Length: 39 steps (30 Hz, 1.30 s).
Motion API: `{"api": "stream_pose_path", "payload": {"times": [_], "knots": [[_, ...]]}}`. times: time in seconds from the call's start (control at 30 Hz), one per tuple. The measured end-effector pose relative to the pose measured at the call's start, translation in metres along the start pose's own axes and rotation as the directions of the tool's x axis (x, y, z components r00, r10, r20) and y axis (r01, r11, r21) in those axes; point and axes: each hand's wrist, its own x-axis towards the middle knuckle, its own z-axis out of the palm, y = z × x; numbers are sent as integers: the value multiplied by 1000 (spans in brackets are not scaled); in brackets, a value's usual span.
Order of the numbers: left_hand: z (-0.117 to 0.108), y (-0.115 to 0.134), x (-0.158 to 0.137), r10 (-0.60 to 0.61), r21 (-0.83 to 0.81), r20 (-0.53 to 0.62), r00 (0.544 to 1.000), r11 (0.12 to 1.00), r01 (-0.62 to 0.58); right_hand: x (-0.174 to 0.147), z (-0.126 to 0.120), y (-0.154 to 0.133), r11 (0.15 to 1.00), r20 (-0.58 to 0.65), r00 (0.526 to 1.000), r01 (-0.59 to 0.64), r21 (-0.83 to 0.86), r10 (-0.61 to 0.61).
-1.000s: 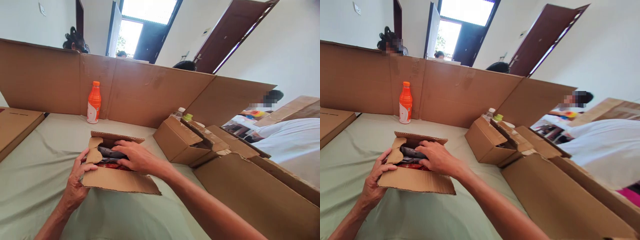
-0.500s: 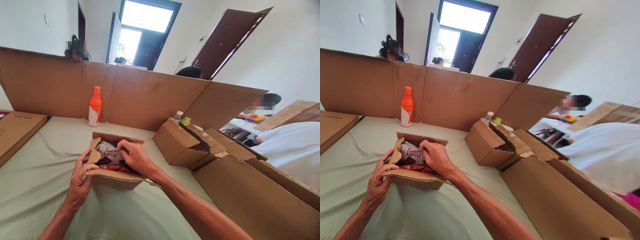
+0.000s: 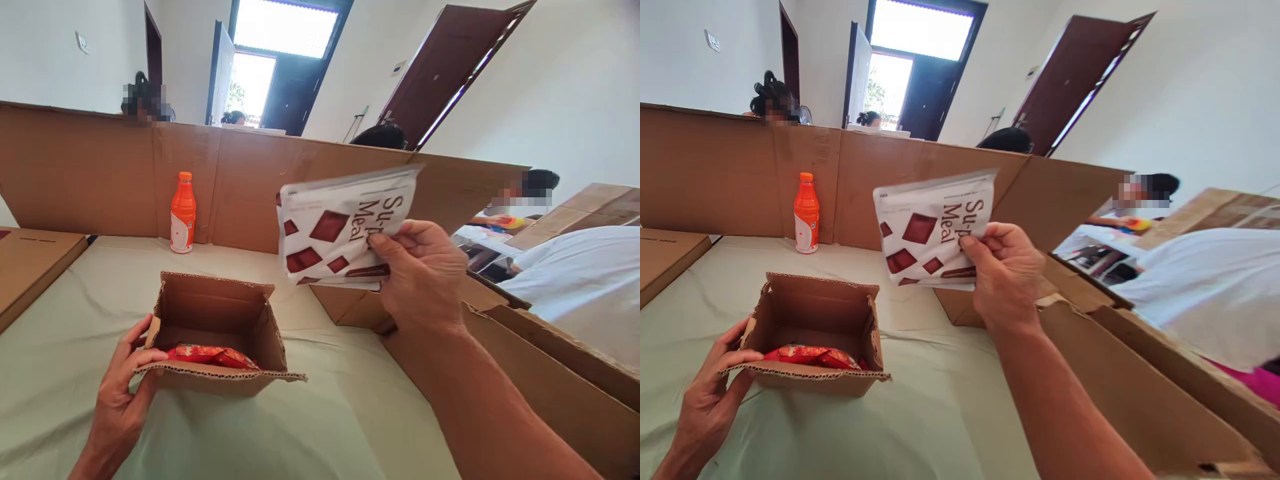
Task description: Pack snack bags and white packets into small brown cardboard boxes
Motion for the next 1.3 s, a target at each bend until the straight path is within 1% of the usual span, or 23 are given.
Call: {"api": "stream_pose_path", "payload": {"times": [0.07, 0.1, 0.17, 0.27, 0.33, 0.4, 0.5, 0.57, 0.63, 0.7, 0.73, 0.77, 0.8, 0.87, 0.93, 0.97, 1.0, 1.07, 1.1, 1.17, 1.2, 1.23, 1.3], "knots": [[-5, 1, -7, -12, -12, -23, 1000, 1000, 11, -8, 1, 19, 993, -40, 993, -112, -23, 111], [-6, 2, -10, -9, -14, -31, 999, 1000, 9, -14, 7, 27, 988, -23, 989, -148, -52, 147], [-8, 4, -13, 2, 2, -32, 999, 1000, -1, -28, 25, 40, 975, 140, 975, -150, -164, 174], [-8, 6, -14, 28, 44, -16, 999, 999, -27, -41, 61, 52, 948, 394, 894, -91, -305, 212], [-7, 7, -13, 29, 49, -5, 1000, 998, -29, -33, 85, 55, 946, 454, 864, -70, -317, 216], [-7, 8, -11, 17, 46, 4, 1000, 999, -17, -11, 108, 54, 952, 451, 869, -71, -297, 205], [-6, 10, -8, 12, 60, 5, 1000, 998, -12, 34, 134, 44, 961, 379, 907, -86, -264, 185], [-6, 12, -7, 19, 59, 10, 1000, 998, -20, 54, 142, 29, 967, 296, 939, -105, -233, 174], [-6, 14, -7, 24, 36, 23, 999, 999, -25, 56, 139, 3, 981, 260, 953, -114, -159, 153], [-6, 16, -7, 33, 11, 30, 999, 999, -33, 40, 126, -32, 995, 340, 936, -101, 5, 93], [-6, 16, -7, 39, 1, 29, 999, 999, -39, 28, 117, -51, 992, 414, 909, -88, 93, 42], [-6, 16, -6, 43, -6, 26, 999, 999, -43, 15, 108, -68, 989, 526, 850, -61, 136, -20], [-6, 16, -6, 45, -12, 19, 999, 999, -45, 1, 100, -84, 986, 652, 754, -36, 161, -79], [-5, 16, -6, 39, -22, 10, 999, 999, -39, -22, 93, -108, 992, 869, 480, 34, 119, -121], [-5, 16, -7, 36, -20, 8, 999, 999, -36, -41, 98, -122, 985, 976, 214, 175, -3, -35], [-5, 17, -8, 39, -16, 11, 999, 999, -39, -48, 104, -126, 960, 992, 121, 272, -70, 38], [-5, 17, -10, 42, -9, 14, 999, 999, -42, -55, 111, -129, 921, 992, 50, 369, -123, 113], [-5, 18, -13, 50, 4, 20, 999, 999, -50, -66, 127, -131, 844, 978, -50, 516, -147, 201], [-6, 19, -15, 54, 10, 23, 998, 998, -54, -71, 134, -130, 819, 975, -76, 557, -133, 210], [-6, 21, -19, 67, 27, 14, 998, 997, -67, -78, 143, -128, 797, 982, -67, 595, -105, 179], [-7, 22, -20, 73, 41, 2, 997, 997, -73, -81, 145, -126, 795, 986, -35, 596, -110, 162], [-7, 23, -22, 79, 58, -9, 997, 995, -78, -82, 146, -124, 801, 988, 15, 584, -135, 155], [-8, 25, -23, 91, 92, -25, 996, 992, -88, -81, 141, -120, 850, 977, 163, 486, -203, 140]]}}
